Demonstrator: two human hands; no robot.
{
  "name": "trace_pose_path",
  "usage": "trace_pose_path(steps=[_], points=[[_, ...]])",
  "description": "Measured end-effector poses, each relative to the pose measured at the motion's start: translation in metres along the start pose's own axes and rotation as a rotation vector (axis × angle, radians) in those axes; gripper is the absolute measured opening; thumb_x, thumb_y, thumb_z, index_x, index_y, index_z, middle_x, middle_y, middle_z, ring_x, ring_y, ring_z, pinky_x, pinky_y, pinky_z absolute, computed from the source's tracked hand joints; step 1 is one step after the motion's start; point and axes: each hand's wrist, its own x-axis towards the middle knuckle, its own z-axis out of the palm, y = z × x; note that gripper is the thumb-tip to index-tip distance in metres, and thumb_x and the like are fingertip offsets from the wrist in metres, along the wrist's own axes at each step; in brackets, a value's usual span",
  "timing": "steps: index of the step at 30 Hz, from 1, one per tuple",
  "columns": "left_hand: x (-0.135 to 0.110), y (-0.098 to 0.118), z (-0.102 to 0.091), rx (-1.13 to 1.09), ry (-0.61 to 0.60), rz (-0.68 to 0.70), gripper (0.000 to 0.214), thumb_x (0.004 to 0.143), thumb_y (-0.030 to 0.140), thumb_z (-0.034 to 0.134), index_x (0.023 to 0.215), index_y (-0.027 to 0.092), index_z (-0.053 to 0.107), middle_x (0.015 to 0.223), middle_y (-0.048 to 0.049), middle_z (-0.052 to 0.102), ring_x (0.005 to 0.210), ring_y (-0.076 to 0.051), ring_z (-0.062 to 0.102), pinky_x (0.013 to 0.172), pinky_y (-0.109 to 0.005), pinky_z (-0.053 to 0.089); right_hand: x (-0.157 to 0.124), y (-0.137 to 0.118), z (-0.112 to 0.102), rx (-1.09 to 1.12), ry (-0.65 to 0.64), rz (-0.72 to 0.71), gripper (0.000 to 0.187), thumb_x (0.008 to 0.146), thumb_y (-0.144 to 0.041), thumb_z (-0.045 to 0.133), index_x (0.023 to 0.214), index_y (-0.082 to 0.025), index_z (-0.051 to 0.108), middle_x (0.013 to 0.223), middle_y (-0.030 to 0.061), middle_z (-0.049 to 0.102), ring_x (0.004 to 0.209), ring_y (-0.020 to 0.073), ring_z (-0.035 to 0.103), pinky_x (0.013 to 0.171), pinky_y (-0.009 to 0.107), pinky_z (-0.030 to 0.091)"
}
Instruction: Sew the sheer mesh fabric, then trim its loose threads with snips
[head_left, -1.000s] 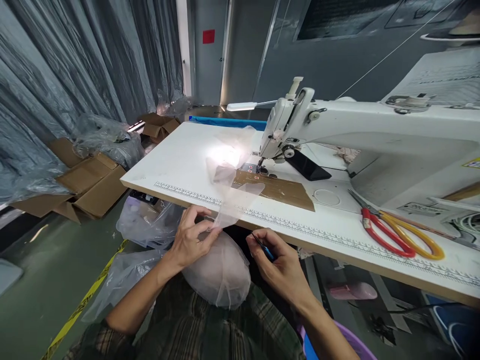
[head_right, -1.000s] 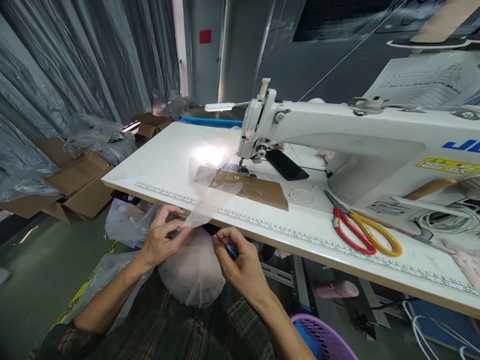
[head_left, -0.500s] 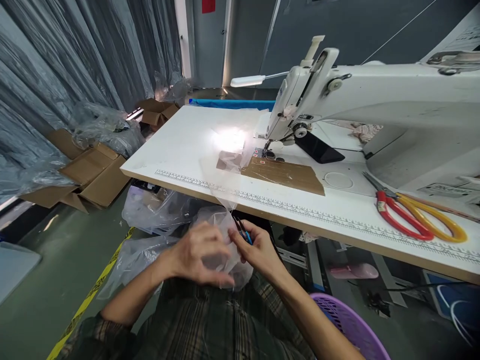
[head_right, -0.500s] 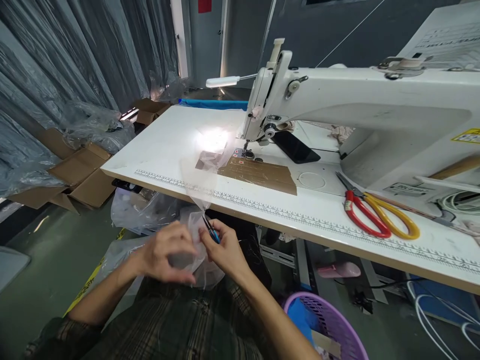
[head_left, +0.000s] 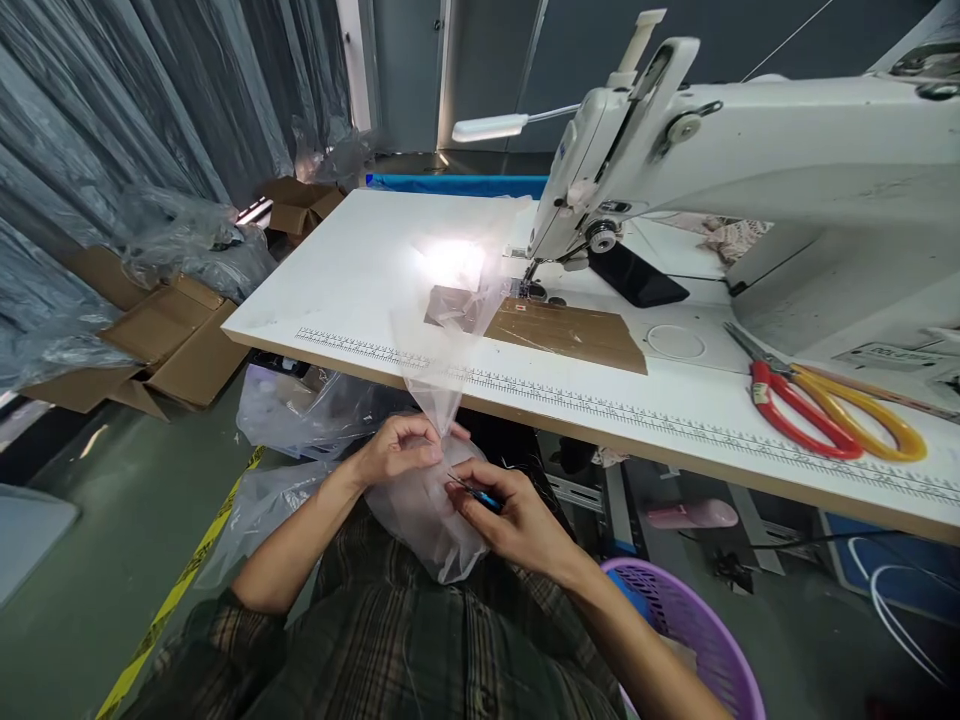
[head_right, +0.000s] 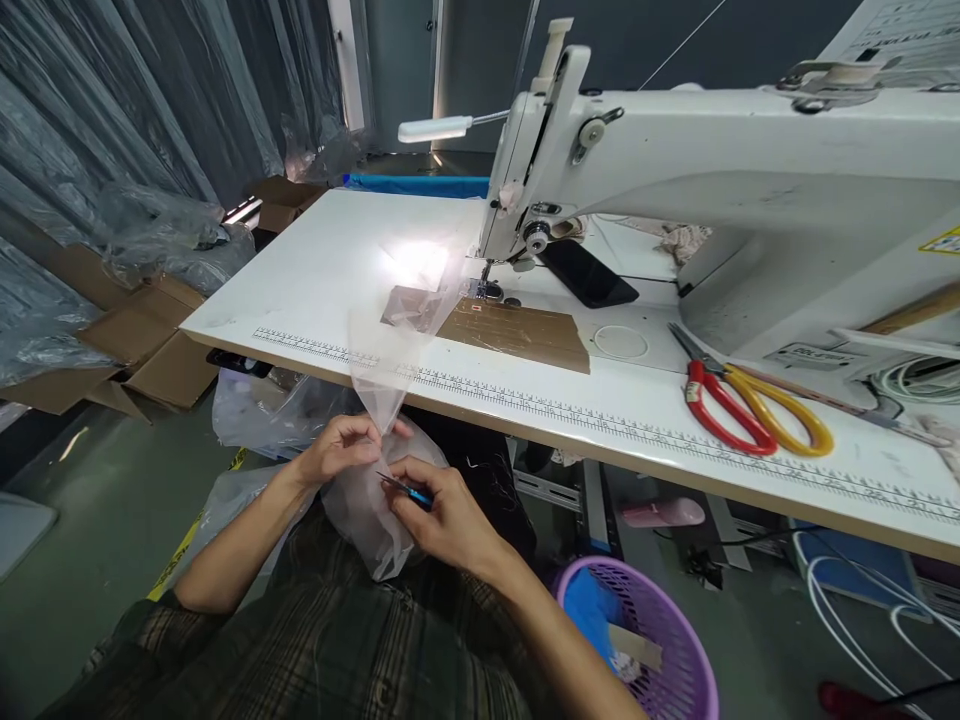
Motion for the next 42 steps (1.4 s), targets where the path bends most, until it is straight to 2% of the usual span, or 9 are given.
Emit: trace_pose_path(steps=[3,8,11,15,20,27,35,39,42], points=[[-0.008,0.006,-0.001,0.075,0.092,-0.127,0.023,0.079,0.036,0.067,0.079,0.014,0.067,0.079,-0.0048,0.070,0.074,-0.016,0.062,0.071,-0.026,0.047,0.003,0.003,-0.005,0.007,-0.008,0.030,0.017,0.088,-0.029,0.053,0.087,-0.017,0.065,0.070,0.0001,0.061,0.060,0.0121,0.049,0.056,0.022,0.039],[-0.016,0.013,0.000,0.149,0.201,-0.185,0.025,0.080,0.035,0.066,0.090,0.013,0.071,0.086,-0.0062,0.073,0.077,-0.016,0.063,0.070,-0.024,0.047,0.016,0.008,-0.009,0.037,0.117,0.059,0.041,0.095,-0.049,0.037,0.080,-0.018,0.058,0.067,-0.0006,0.051,0.060,0.0126,0.045,0.055,0.024,0.036],[-0.017,0.013,-0.001,0.142,0.200,-0.181,0.026,0.081,0.035,0.064,0.090,0.012,0.072,0.088,-0.0074,0.074,0.079,-0.017,0.065,0.071,-0.024,0.048,0.023,0.011,-0.008,0.015,0.090,0.078,0.049,0.096,-0.055,0.030,0.070,-0.018,0.050,0.064,-0.0018,0.043,0.058,0.0121,0.039,0.053,0.024,0.032],[-0.017,0.013,-0.001,0.126,0.197,-0.188,0.026,0.081,0.034,0.064,0.088,0.011,0.072,0.087,-0.0080,0.074,0.078,-0.017,0.065,0.070,-0.024,0.048,0.028,0.012,-0.007,-0.029,0.039,0.063,0.050,0.095,-0.058,0.030,0.065,-0.020,0.042,0.062,-0.0031,0.037,0.057,0.0116,0.035,0.053,0.025,0.028],[-0.016,0.013,-0.001,0.125,0.202,-0.204,0.026,0.081,0.036,0.064,0.086,0.012,0.073,0.082,-0.0067,0.073,0.074,-0.016,0.064,0.066,-0.023,0.047,0.034,0.011,-0.007,-0.050,0.023,0.051,0.050,0.095,-0.059,0.030,0.066,-0.020,0.041,0.062,-0.0032,0.036,0.058,0.0116,0.035,0.053,0.025,0.029],[-0.016,0.017,0.001,0.028,0.234,-0.237,0.021,0.080,0.032,0.065,0.083,0.012,0.072,0.084,-0.0060,0.073,0.074,-0.014,0.062,0.066,-0.021,0.046,0.034,0.017,0.002,-0.034,0.118,0.064,0.051,0.094,-0.060,0.030,0.065,-0.020,0.040,0.062,-0.0030,0.037,0.056,0.0112,0.035,0.050,0.024,0.029],[-0.014,0.018,0.003,0.060,0.239,-0.287,0.021,0.077,0.032,0.066,0.074,0.011,0.069,0.063,-0.0001,0.063,0.058,-0.009,0.052,0.056,-0.019,0.038,0.035,0.016,0.004,-0.174,0.110,0.033,0.046,0.096,-0.054,0.031,0.066,-0.021,0.042,0.059,-0.0030,0.039,0.054,0.0118,0.037,0.052,0.025,0.030],[-0.018,0.017,0.004,0.067,0.196,-0.311,0.028,0.079,0.038,0.065,0.081,0.011,0.070,0.065,-0.0008,0.063,0.057,-0.009,0.052,0.054,-0.019,0.038,0.026,0.017,0.005,-0.029,0.126,0.019,0.042,0.096,-0.055,0.033,0.076,-0.020,0.049,0.067,-0.0017,0.044,0.061,0.0129,0.041,0.056,0.024,0.035],[-0.018,0.014,0.005,0.065,0.150,-0.323,0.035,0.081,0.044,0.063,0.086,0.011,0.071,0.064,-0.0015,0.063,0.053,-0.009,0.050,0.051,-0.019,0.038,0.011,0.018,0.006,0.126,0.048,0.019,0.036,0.089,-0.056,0.049,0.087,-0.020,0.050,0.075,-0.0012,0.047,0.065,0.0128,0.042,0.058,0.023,0.038]])
